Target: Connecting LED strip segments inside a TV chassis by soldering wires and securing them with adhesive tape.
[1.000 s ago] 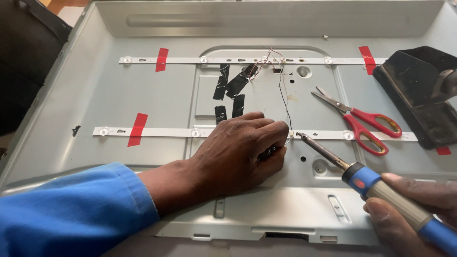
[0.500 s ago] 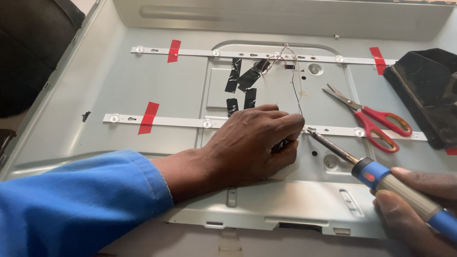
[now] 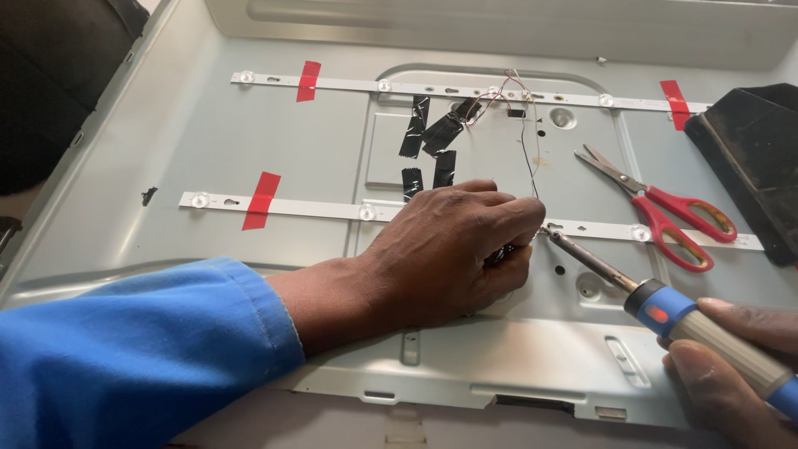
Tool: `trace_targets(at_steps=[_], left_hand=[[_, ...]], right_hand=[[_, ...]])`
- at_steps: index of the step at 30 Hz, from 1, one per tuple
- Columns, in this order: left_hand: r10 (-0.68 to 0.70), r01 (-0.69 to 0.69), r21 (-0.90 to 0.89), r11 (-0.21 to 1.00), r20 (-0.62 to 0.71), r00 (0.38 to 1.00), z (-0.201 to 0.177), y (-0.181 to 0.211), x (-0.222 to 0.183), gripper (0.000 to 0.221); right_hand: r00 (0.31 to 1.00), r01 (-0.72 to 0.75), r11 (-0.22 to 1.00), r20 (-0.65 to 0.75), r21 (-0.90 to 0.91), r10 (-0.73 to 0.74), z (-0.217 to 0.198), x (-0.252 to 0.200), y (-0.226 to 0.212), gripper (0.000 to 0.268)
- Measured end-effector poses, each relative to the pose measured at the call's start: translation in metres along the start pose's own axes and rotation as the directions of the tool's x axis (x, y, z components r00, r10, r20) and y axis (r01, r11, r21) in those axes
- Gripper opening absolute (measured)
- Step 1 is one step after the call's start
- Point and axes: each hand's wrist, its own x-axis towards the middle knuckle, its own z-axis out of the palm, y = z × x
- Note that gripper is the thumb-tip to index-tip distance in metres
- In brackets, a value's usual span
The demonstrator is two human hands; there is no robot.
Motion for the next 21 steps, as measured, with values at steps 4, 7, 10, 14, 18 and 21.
trace_targets(at_steps=[4,7,10,14,18,21], left_hand=[[-0.006,0.006,0.000,1.000,-0.003,1.000,0.000,0.000,0.000,0.020],[0.002,-0.002,-0.018,1.000,0.007,1.000,-0.001,0.001,0.000,0.020],[0.017,-0.017,-0.015,1.000,-0.013,1.000,0.000,0.000,-0.001,0.020],[-0.016,0.017,-0.012,1.000,0.015,1.000,-0.002,0.001,0.000,0.019],[-0.004,0.004,-0.032,0.999,0.008,1.000,-0.001,0.000,0.000,0.018],[-0.006,0.006,-0.040,0.999,0.000,1.000,0.000,0.000,0.000,0.018]], right_hand=[[0.997,-0.080,0.996,0.016,-0.034,0.081,0.000,0.002,-0.001,0.056],[0.977,-0.209,0.964,-0.012,0.167,0.214,0.010,-0.005,0.004,0.051],[0.973,-0.223,0.958,-0.017,0.179,0.230,0.012,-0.003,0.012,0.056],[0.966,-0.243,0.942,-0.026,0.231,0.256,0.020,-0.007,0.020,0.056],[0.958,-0.248,0.915,-0.056,0.318,0.279,0.027,-0.009,0.044,0.058],[0.947,-0.288,0.894,-0.035,0.343,0.318,0.030,-0.011,0.067,0.059]])
